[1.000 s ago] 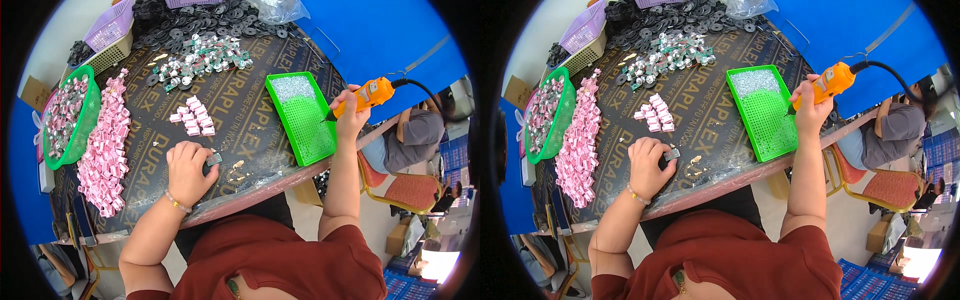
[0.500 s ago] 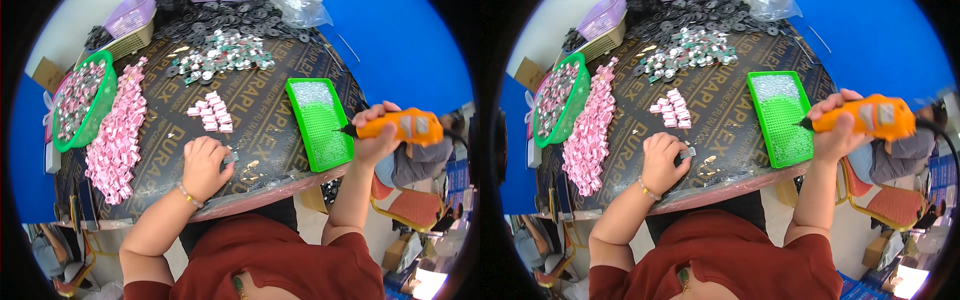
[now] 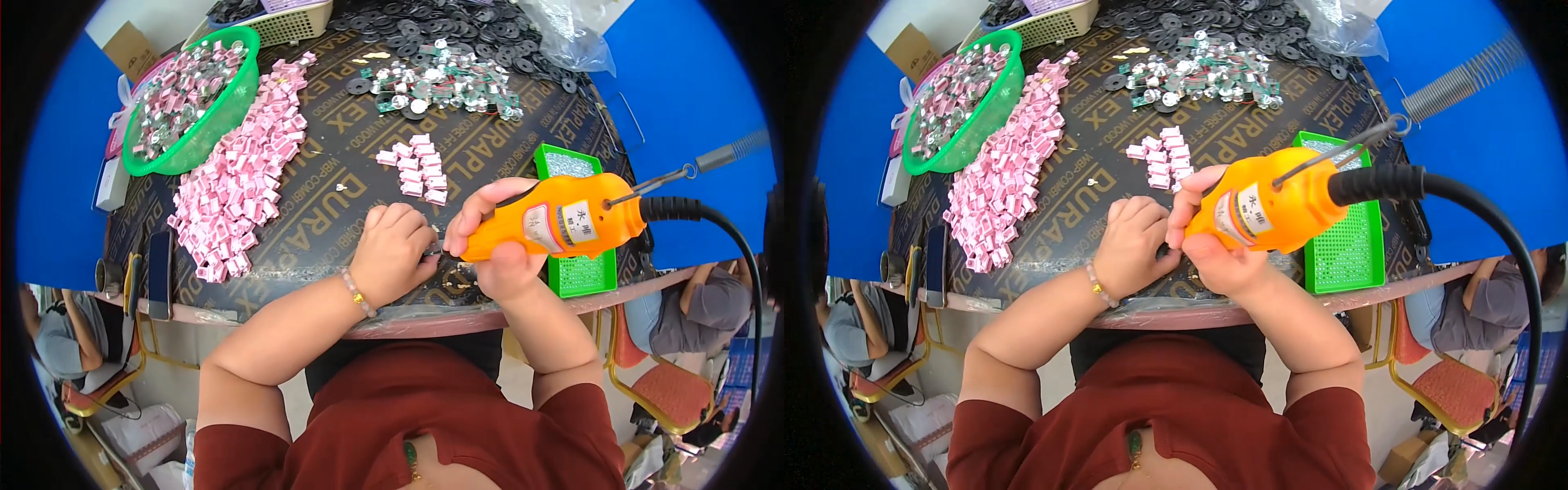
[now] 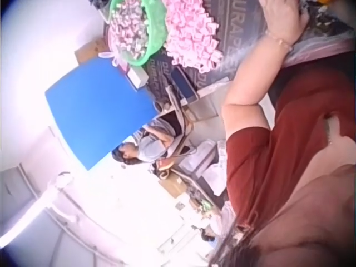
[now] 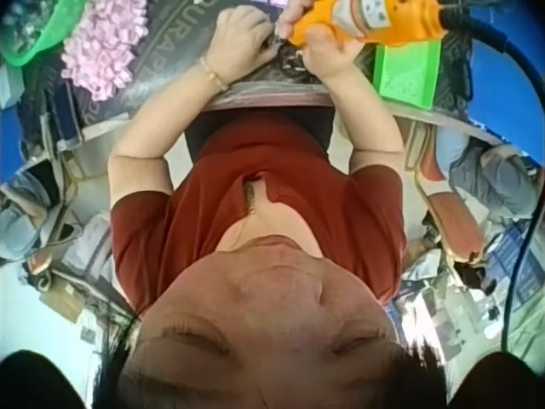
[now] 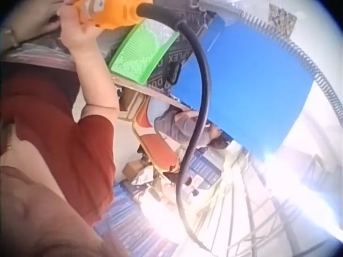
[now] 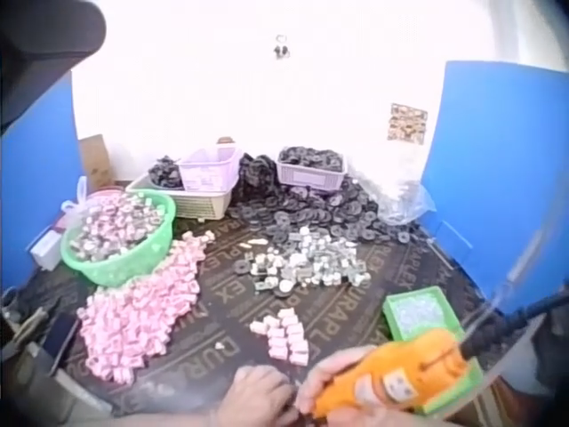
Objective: Assembling small electronic or toy components using an electric screwdriver at a factory workbench.
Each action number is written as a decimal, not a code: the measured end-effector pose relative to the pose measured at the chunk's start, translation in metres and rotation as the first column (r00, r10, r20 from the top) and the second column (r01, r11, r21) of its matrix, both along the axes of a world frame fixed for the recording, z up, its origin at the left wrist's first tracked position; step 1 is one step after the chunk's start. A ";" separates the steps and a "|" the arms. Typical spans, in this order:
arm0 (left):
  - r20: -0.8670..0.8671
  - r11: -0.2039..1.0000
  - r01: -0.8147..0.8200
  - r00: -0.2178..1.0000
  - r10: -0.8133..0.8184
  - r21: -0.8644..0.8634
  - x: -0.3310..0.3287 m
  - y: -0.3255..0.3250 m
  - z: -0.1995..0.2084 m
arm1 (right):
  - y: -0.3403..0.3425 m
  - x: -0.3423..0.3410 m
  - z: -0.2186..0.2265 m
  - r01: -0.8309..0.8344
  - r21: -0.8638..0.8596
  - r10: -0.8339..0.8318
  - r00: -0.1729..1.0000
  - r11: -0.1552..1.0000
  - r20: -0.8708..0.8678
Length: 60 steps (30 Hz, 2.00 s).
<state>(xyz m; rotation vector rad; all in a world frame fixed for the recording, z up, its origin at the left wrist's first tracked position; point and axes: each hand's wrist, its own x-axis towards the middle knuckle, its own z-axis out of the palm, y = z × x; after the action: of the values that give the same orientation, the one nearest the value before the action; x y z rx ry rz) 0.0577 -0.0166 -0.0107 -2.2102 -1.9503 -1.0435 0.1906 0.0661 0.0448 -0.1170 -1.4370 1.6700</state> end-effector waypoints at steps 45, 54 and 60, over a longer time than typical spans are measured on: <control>-0.231 0.549 -0.625 0.518 0.824 0.555 -0.229 0.008 0.137 | 0.019 0.071 0.028 0.414 0.152 -0.390 0.906 0.897 -0.167; -0.384 0.926 -0.375 0.849 0.363 0.046 -0.176 0.096 0.048 | 0.020 0.077 0.009 0.486 0.069 -0.482 0.874 0.871 -0.062; -0.297 0.902 -0.425 0.873 0.388 -0.070 -0.186 0.152 0.013 | 0.018 0.067 0.008 0.459 0.050 -0.454 0.887 0.887 -0.087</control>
<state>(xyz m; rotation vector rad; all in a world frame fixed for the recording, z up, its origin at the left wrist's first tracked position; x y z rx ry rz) -0.1285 0.1353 0.0028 -1.7502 -2.2601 -0.5287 0.2576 0.0838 0.0524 -0.3276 -1.2880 1.2223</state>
